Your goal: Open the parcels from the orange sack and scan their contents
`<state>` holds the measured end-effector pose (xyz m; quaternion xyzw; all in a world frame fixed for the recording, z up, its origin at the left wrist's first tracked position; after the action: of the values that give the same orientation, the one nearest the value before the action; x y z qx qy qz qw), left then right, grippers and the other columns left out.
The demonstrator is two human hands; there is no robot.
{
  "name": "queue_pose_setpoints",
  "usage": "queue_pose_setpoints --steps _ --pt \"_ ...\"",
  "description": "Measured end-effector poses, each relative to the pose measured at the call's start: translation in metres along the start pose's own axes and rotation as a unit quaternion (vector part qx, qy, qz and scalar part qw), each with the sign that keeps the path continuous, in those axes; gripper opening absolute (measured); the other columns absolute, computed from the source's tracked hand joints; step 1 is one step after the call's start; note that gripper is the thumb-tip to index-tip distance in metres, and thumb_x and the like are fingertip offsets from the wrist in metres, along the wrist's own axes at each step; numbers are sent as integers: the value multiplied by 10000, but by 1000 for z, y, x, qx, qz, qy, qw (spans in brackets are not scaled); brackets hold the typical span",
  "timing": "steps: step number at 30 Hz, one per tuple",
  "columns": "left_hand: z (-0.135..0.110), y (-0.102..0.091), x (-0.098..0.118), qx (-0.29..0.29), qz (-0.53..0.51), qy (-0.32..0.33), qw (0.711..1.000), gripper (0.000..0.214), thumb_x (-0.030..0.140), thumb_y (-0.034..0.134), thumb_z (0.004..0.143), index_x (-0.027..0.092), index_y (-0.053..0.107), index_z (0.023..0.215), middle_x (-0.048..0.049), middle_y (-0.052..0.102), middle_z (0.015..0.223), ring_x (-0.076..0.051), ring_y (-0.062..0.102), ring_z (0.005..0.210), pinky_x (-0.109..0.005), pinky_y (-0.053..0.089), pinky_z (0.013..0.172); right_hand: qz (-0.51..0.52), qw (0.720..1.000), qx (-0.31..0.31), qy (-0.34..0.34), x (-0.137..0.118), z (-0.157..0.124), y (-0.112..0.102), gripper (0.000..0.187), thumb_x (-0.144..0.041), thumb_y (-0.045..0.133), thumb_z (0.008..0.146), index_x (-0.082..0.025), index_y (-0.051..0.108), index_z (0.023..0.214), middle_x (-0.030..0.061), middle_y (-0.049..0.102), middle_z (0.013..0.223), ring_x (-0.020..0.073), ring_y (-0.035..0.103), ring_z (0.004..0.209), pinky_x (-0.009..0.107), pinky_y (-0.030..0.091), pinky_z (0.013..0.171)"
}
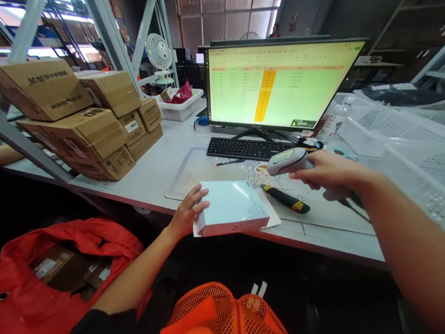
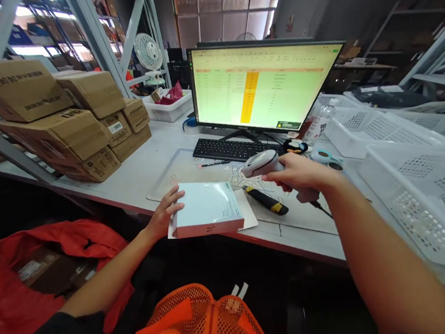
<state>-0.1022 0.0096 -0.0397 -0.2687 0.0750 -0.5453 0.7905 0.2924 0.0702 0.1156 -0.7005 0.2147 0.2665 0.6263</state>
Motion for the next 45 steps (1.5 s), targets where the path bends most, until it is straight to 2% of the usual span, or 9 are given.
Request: queue_pose_setpoints --steps 2,5,13,18,23,32,39,42,45 --pt "-4 -4 -8 11 -21 -47 999 446 217 616 999 284 500 1425 -136 552 1519 -277 432 1514 -526 470 1183 -62 997 -38 25 14 6 9 334 -467 732 870 -152 715 980 46 654 672 189 620 557 292 489 488" --pt "-9 -6 -27 60 -52 -164 983 641 342 787 861 234 490 1418 -176 594 1452 -317 567 1394 -533 485 1154 -191 976 56 94 53 13 14 338 -409 621 946 -107 700 1076 149 741 921 281 726 836 359 559 717" --pt "5 -3 -66 139 -54 -488 860 787 525 868 676 199 562 1323 -98 736 1153 -297 710 1103 -430 575 968 -314 899 166 257 131 0 33 508 -384 540 959 -18 621 1300 273 693 1202 391 687 1128 457 552 899" --pt "3 -4 -74 140 -56 -526 837 735 513 861 675 203 587 1283 -74 756 1056 -267 730 994 -384 592 892 -324 894 260 167 93 20 21 574 -365 443 995 5 545 1422 306 632 1316 407 592 1270 509 486 1036" --pt "-2 -3 -78 121 -51 -542 830 740 514 873 648 201 596 1259 -65 760 1015 -257 736 938 -370 602 853 -267 954 98 96 62 91 57 565 -250 573 932 -192 551 1494 160 714 1267 305 663 1187 403 503 1012" --pt "-2 -5 -78 123 -39 -527 840 754 520 870 662 198 602 1289 -87 764 1054 -277 735 982 -401 606 874 -225 964 85 116 41 136 77 493 -265 675 895 -87 663 1354 287 661 1295 397 638 1238 501 487 1043" --pt "-15 -7 -79 178 -144 -499 836 581 578 874 591 147 720 949 -131 772 925 -313 744 901 -471 636 876 -72 996 9 -52 -18 102 74 625 -398 566 999 -200 448 1580 145 658 1369 245 662 1160 384 543 993" --pt "-15 -13 -79 176 -153 -503 832 564 650 859 514 169 694 758 -110 739 761 -328 730 806 -499 646 818 112 954 -167 -223 -61 51 100 707 -539 581 975 -222 431 1588 139 557 1504 244 633 1207 408 533 1016" --pt "-17 -18 -82 141 -158 -527 823 635 762 813 405 194 641 633 -75 654 599 -319 691 695 -473 644 685 181 923 -188 -283 -79 4 122 715 -666 589 948 -230 535 1512 128 541 1518 273 545 1330 446 421 1143"
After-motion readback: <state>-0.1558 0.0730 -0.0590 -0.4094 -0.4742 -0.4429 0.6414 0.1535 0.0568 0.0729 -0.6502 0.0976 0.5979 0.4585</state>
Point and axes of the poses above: each hand's wrist, its own z-axis towards the middle knuckle, its own y-axis out of the palm, x = y × z, the point moved 4 cm from there along z, towards the middle knuckle
